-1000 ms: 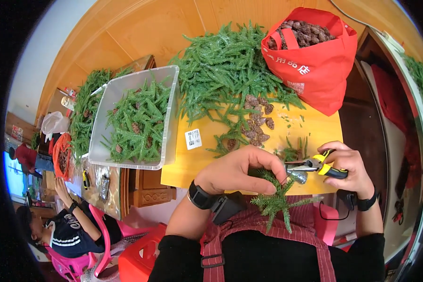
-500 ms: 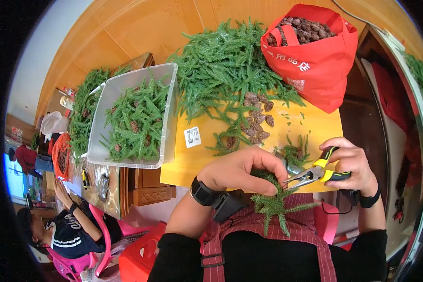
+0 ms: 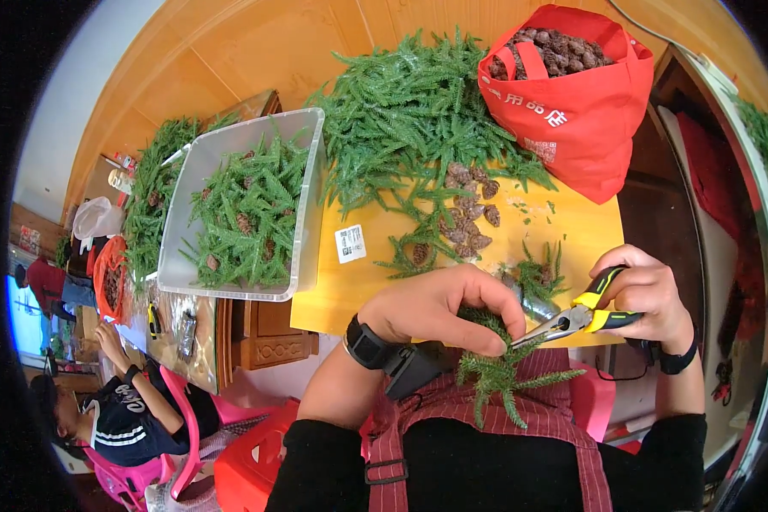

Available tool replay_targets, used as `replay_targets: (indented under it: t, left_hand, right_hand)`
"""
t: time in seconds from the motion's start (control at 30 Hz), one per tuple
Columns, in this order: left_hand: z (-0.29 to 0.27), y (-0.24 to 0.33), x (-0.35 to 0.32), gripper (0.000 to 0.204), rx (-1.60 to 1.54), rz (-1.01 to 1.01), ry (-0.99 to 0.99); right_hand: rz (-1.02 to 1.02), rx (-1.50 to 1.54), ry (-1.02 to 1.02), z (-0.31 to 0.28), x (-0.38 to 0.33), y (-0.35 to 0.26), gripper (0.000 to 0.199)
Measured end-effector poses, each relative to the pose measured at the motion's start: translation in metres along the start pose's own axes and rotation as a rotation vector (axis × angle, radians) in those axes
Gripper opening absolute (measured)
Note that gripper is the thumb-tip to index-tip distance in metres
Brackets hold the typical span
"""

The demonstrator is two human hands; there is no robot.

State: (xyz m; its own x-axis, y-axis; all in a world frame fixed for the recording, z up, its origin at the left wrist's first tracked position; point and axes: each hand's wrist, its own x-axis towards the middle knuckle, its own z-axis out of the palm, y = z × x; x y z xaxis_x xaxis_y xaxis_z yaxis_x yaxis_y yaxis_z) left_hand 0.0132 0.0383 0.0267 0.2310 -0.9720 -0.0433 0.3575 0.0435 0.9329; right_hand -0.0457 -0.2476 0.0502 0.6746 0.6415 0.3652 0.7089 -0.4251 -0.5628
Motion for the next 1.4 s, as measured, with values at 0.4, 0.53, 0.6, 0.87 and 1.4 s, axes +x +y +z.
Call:
replay_targets:
  t: [0.4,0.53,0.6,0.87,1.4]
  left_hand:
    - [0.012,0.01,-0.007,0.014,0.142,0.05,0.394]
    - [0.019,0.008,-0.002,0.014,0.399,0.145,0.667]
    - [0.021,0.002,0.002,0.015,0.629,0.266,0.776]
    - [0.029,-0.004,0.016,0.018,1.328,0.591,1.215]
    - [0.005,0.016,-0.009,0.014,0.178,0.151,0.439]
  right_hand:
    - [0.13,-0.149,0.116,0.009,-0.01,-0.004,0.036]
    - [0.152,-0.149,0.152,0.016,-0.013,-0.003,0.037]
    - [0.211,-0.127,0.179,0.02,-0.01,-0.005,0.038]
    - [0.598,0.013,0.199,0.038,-0.006,-0.023,0.032]
    - [0.2,-0.017,0.156,0.023,-0.009,-0.005,0.035]
